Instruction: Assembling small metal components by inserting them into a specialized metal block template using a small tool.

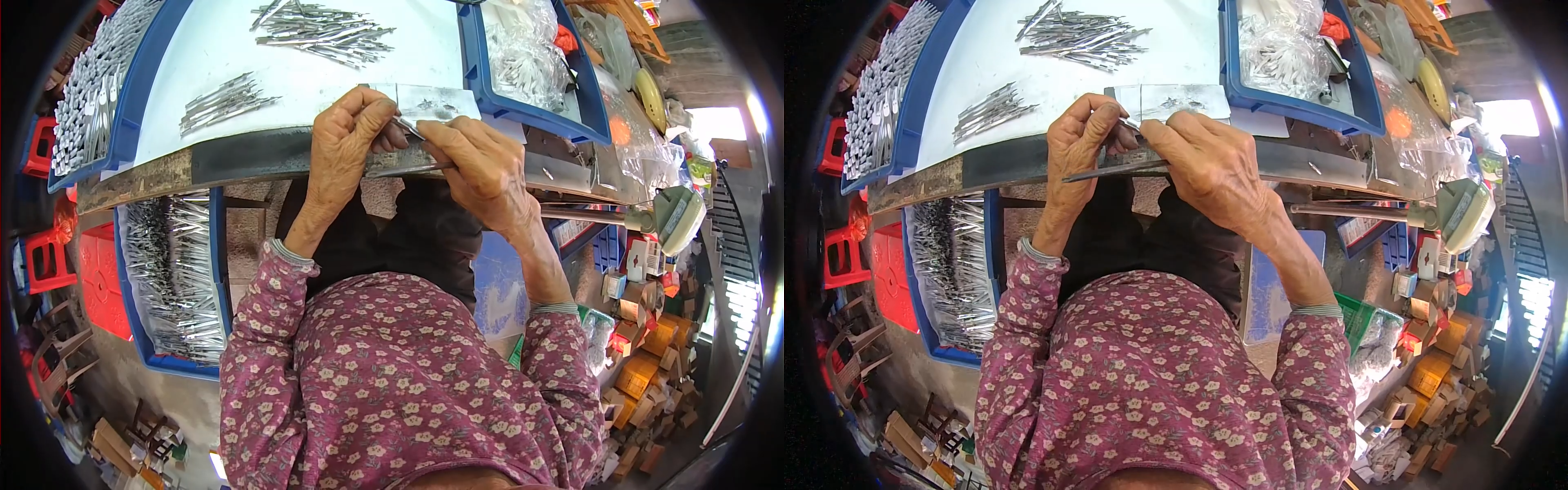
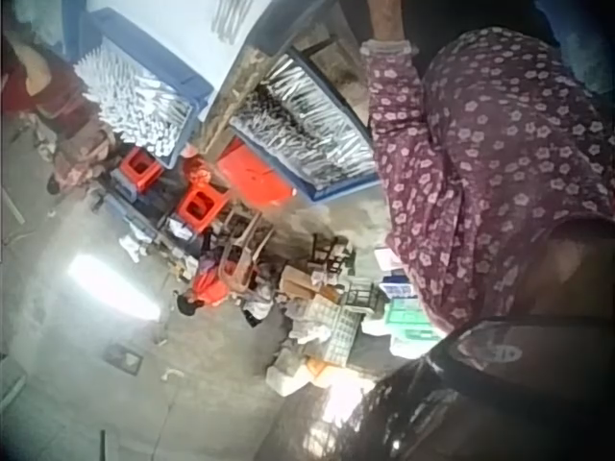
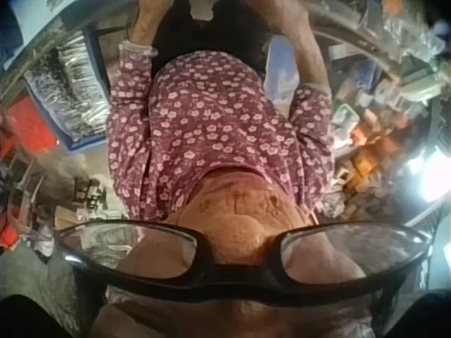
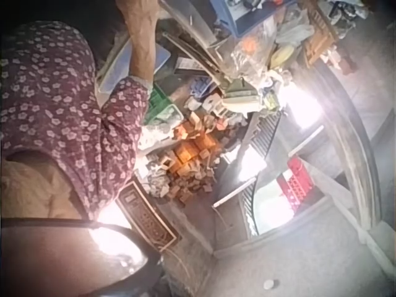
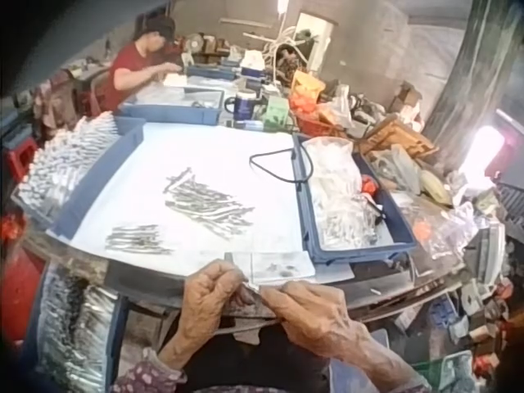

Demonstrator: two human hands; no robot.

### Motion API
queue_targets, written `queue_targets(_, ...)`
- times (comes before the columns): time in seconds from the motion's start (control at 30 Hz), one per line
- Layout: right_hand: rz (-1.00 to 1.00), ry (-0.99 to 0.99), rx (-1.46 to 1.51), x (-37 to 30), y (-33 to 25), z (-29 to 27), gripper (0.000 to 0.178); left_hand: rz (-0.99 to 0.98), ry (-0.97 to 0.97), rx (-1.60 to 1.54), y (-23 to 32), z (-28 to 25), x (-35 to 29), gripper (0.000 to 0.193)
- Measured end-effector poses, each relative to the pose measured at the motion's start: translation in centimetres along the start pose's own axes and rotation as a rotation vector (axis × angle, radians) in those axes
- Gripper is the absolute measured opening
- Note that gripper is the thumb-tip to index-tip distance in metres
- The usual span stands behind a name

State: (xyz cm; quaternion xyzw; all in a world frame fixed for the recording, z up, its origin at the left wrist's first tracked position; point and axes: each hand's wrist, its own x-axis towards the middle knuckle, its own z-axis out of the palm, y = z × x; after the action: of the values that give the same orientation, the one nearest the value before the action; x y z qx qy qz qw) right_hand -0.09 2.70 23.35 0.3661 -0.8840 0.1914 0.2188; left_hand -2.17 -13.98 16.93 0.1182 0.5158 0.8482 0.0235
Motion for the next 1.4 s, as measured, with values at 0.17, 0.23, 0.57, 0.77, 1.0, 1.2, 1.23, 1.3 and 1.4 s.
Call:
queue_targets(0.17,-0.008,-0.015,-0.052,-0.3,0.0,0.1,0.031,0.0,-0.007,0.024,-0.3,0.0,-0.1,0.023)
queue_targets(0.23,-0.02,-0.024,-0.065,-0.3,0.0,0.1,0.034,-0.003,-0.009,0.018,-0.3,0.0,-0.1,0.023)
queue_targets(0.57,-0.004,-0.075,-0.002,-0.8,0.3,-0.2,0.034,-0.034,0.001,-0.067,-1.0,0.1,-0.2,0.023)
queue_targets(0.77,0.063,-0.148,0.047,-1.2,1.0,-0.5,0.038,-0.038,-0.003,-0.087,-1.6,-0.3,-0.1,0.021)
queue_targets(1.0,0.122,-0.052,0.006,-0.9,3.8,0.9,0.033,-0.045,0.06,0.156,-0.7,0.6,0.9,0.015)
queue_targets(1.2,0.128,-0.071,-0.01,-0.9,5.5,2.0,0.029,0.396,0.104,0.924,-1.6,0.3,1.7,0.005)
queue_targets(1.23,0.13,-0.096,-0.025,-0.9,5.8,2.1,0.027,0.408,0.095,0.977,-1.8,0.2,1.8,0.006)
queue_targets(1.3,0.138,-0.093,-0.018,-1.1,6.2,2.5,0.026,0.419,0.085,1.03,-2.0,0.1,1.8,0.006)
queue_targets(1.4,0.244,-0.048,0.13,-0.9,6.3,2.5,0.022,0.428,0.102,1.042,-2.1,0.0,1.7,0.006)
